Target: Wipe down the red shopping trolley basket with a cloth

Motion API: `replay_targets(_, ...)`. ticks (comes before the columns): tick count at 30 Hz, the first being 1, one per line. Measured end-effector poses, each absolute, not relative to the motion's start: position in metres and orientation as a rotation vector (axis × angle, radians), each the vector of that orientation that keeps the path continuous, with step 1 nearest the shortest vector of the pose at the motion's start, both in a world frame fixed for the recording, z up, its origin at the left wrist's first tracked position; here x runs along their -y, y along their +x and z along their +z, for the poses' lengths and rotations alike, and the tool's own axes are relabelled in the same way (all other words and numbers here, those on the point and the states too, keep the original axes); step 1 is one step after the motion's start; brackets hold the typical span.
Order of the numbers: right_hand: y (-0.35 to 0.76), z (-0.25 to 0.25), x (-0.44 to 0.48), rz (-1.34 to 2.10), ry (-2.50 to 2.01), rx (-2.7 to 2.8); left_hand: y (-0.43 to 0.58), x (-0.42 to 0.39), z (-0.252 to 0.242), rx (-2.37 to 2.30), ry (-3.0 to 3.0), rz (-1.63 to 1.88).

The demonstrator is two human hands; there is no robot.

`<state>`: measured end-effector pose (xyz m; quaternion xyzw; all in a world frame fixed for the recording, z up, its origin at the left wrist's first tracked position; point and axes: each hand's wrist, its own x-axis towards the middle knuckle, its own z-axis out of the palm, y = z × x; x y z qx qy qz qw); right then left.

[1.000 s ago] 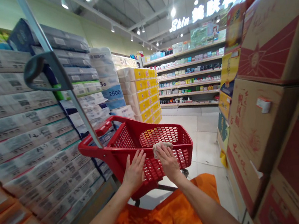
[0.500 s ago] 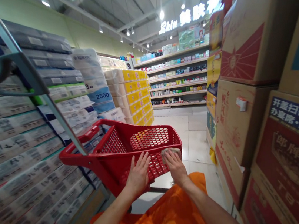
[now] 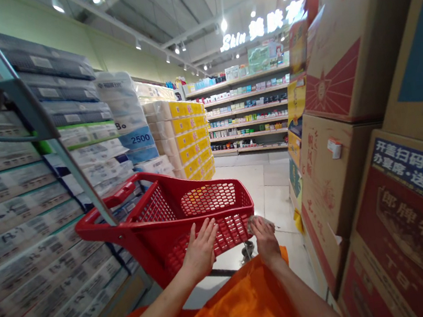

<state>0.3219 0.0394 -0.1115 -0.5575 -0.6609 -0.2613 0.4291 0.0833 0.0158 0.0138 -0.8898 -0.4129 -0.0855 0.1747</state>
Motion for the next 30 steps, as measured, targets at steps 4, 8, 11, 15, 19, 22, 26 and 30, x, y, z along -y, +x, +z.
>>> replay_targets(4,0.309,-0.109,-0.031,-0.639,-1.349,1.652,0.079,-0.019,0.012,1.165,-2.480,-0.265)
replay_targets(8,0.286,-0.066,-0.039,-0.667,-1.271,1.634,0.074,-0.023,0.011,1.209,-2.430,-0.312)
replay_targets(11,0.269,-0.071,-0.041,-0.650,-1.280,1.731,0.070,-0.023,0.012,1.224,-2.426,-0.326)
replay_targets(15,0.254,-0.098,-0.031,-0.628,-1.226,1.883,0.060,-0.021,0.015,1.247,-2.416,-0.337)
replay_targets(19,0.238,-0.068,-0.030,-0.657,-1.185,1.826,0.049,-0.018,0.017,1.325,-2.375,-0.351)
replay_targets(22,0.224,-0.046,-0.038,-0.644,-1.181,1.812,0.042,-0.015,0.015,1.392,-2.337,-0.368)
replay_targets(26,0.211,-0.074,-0.038,-0.610,-1.092,1.922,0.027,-0.011,0.010,1.431,-2.279,-0.358)
replay_targets(30,0.199,-0.076,-0.032,-0.607,-1.052,1.967,0.009,-0.009,0.012,1.502,-2.248,-0.366)
